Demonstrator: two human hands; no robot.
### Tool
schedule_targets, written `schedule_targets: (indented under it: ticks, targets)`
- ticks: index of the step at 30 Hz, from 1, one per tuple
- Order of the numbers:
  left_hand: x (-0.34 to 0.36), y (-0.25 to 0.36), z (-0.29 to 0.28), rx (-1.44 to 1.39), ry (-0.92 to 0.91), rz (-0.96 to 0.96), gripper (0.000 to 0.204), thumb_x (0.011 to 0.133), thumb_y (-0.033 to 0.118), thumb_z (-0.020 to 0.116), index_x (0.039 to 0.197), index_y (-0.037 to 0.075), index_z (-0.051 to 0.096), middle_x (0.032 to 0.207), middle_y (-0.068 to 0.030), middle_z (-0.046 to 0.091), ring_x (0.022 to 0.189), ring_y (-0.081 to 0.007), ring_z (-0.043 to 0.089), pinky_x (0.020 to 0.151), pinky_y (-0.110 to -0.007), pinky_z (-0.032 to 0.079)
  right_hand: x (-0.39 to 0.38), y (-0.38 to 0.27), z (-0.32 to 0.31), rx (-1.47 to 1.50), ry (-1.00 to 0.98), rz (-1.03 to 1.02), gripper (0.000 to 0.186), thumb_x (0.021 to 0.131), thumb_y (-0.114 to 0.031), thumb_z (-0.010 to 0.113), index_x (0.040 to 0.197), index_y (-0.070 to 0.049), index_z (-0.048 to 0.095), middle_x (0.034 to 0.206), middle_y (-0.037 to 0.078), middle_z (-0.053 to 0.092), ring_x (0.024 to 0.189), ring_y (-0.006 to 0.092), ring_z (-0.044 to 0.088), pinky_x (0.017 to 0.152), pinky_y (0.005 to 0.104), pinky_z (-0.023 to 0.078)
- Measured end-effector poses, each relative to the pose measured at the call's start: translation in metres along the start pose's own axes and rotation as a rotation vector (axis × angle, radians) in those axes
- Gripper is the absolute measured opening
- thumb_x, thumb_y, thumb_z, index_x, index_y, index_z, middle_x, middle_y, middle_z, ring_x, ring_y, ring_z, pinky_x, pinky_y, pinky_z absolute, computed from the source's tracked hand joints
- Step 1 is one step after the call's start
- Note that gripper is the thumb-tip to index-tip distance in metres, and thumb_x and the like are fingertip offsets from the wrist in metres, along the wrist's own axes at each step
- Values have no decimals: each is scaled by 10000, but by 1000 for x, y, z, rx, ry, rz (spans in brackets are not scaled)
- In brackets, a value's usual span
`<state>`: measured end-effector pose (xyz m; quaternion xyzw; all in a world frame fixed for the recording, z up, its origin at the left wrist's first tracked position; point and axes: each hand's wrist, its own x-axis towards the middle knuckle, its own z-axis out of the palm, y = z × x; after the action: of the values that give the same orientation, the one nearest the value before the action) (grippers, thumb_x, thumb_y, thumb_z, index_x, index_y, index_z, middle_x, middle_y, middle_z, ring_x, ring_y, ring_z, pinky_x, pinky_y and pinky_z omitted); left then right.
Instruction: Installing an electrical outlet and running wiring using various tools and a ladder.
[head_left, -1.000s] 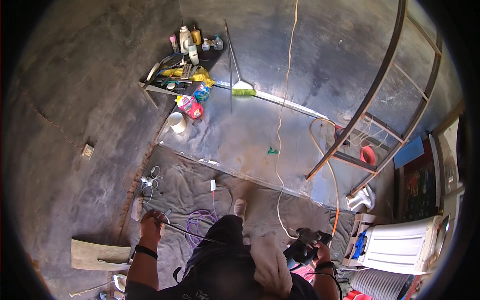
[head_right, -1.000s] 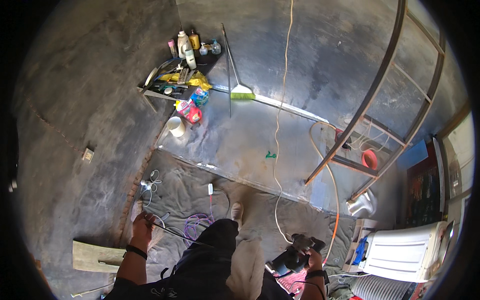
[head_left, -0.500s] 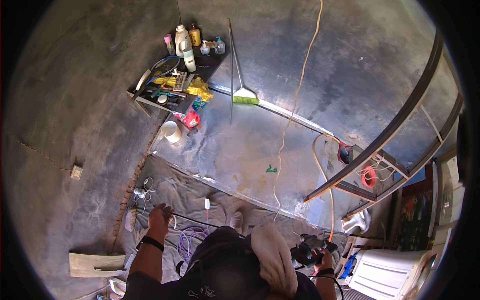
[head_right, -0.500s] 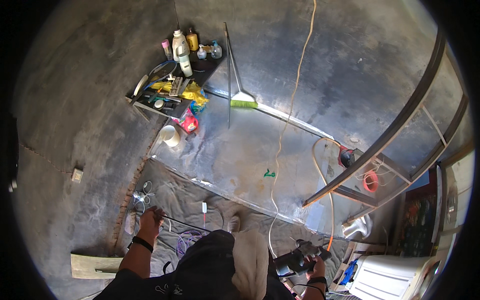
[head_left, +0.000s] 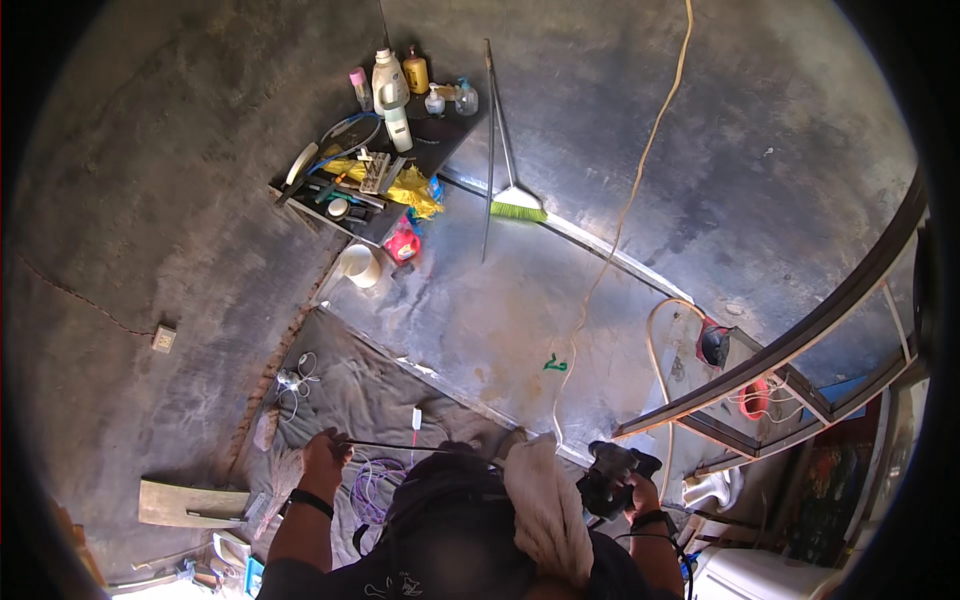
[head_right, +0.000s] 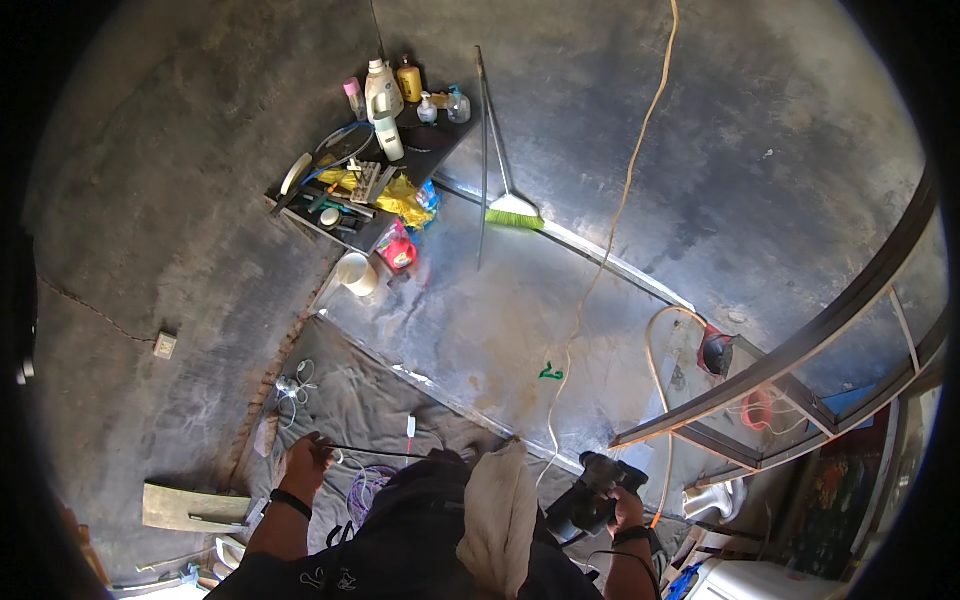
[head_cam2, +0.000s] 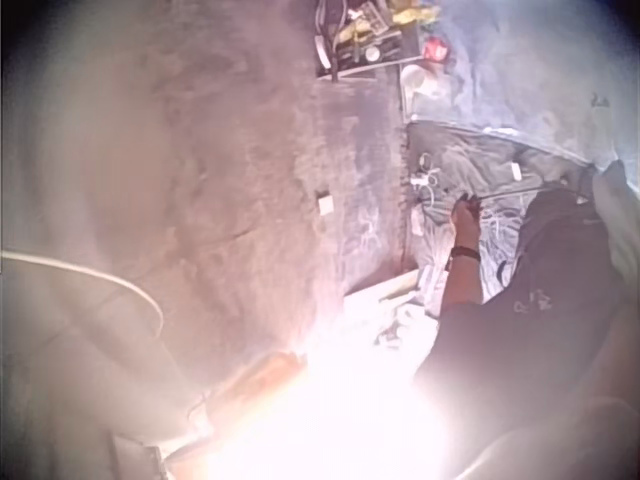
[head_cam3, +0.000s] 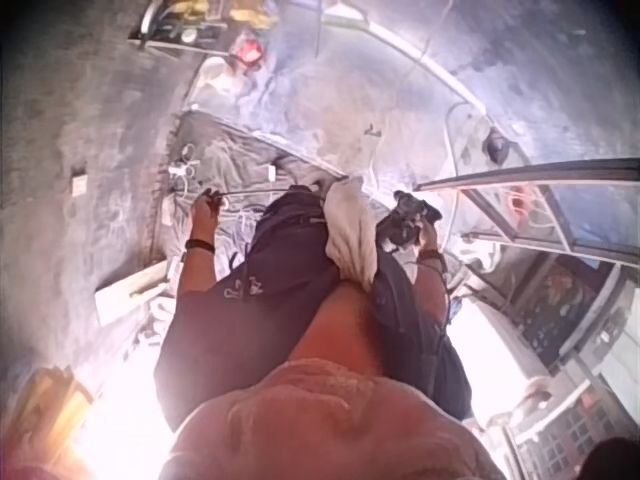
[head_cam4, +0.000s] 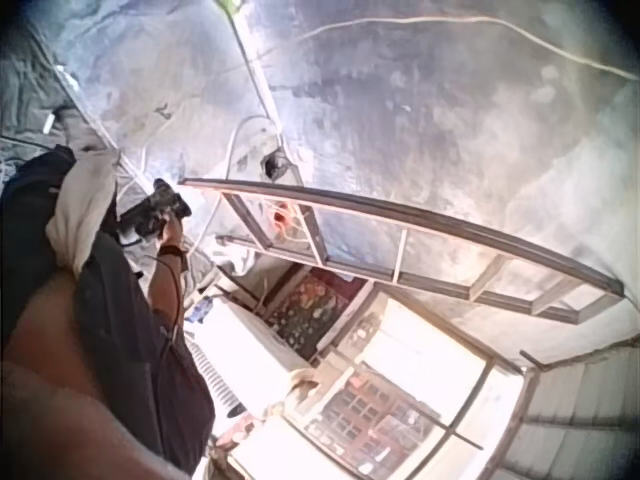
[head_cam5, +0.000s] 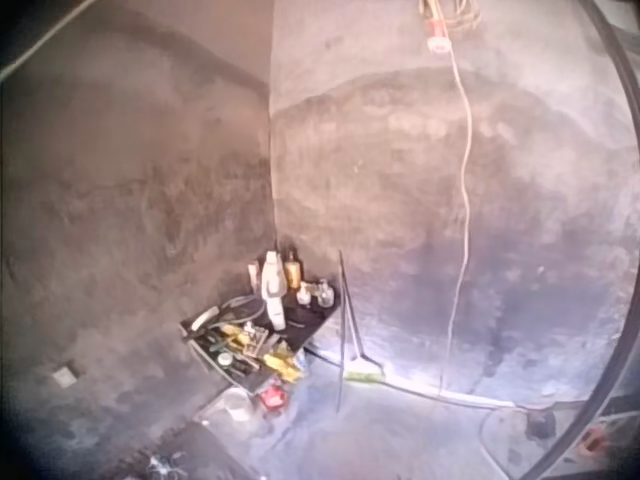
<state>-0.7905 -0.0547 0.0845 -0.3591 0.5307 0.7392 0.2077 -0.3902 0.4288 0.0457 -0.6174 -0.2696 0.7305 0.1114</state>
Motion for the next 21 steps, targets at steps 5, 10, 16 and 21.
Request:
schedule_targets:
  ticks: [5, 10, 16, 21]
  targets:
    - [16, -19, -2, 19, -21, -92, 409, 820, 28, 418, 1223, -37, 409, 898, -201, 591, 706, -323, 637, 541, -376, 532, 3, -44, 53, -151, -55, -17, 319, 769, -37, 600, 1087, -8, 603, 950, 111, 669, 764, 271, 680, 697, 393, 571]
    - [36, -12, 39, 78, 47, -193, 393, 872, 57, 450, 1252, -3, 367, 900, -198, 580, 730, -333, 640, 551, -377, 529, 19, -73, 86, -222, -48, 6, 372, 747, 9, 607, 1118, 29, 590, 969, 120, 661, 754, 260, 675, 672, 363, 570]
    - [113, 37, 119, 249, -41, -91, 303, 890, 132, 546, 1167, 14, 510, 912, -118, 591, 755, -292, 655, 550, -338, 535, 40, -96, 150, -279, -15, -6, 399, 738, 2, 584, 1137, 13, 586, 966, 114, 659, 739, 246, 670, 695, 374, 559]
    - [189, 124, 254, 624, -101, 188, 179, 885, 222, 607, 851, 47, 598, 735, -32, 593, 615, -102, 562, 497, -264, 432, 50, -111, 203, -353, 46, 6, 428, 704, -11, 572, 1131, 8, 585, 947, 107, 663, 739, 242, 664, 704, 390, 542]
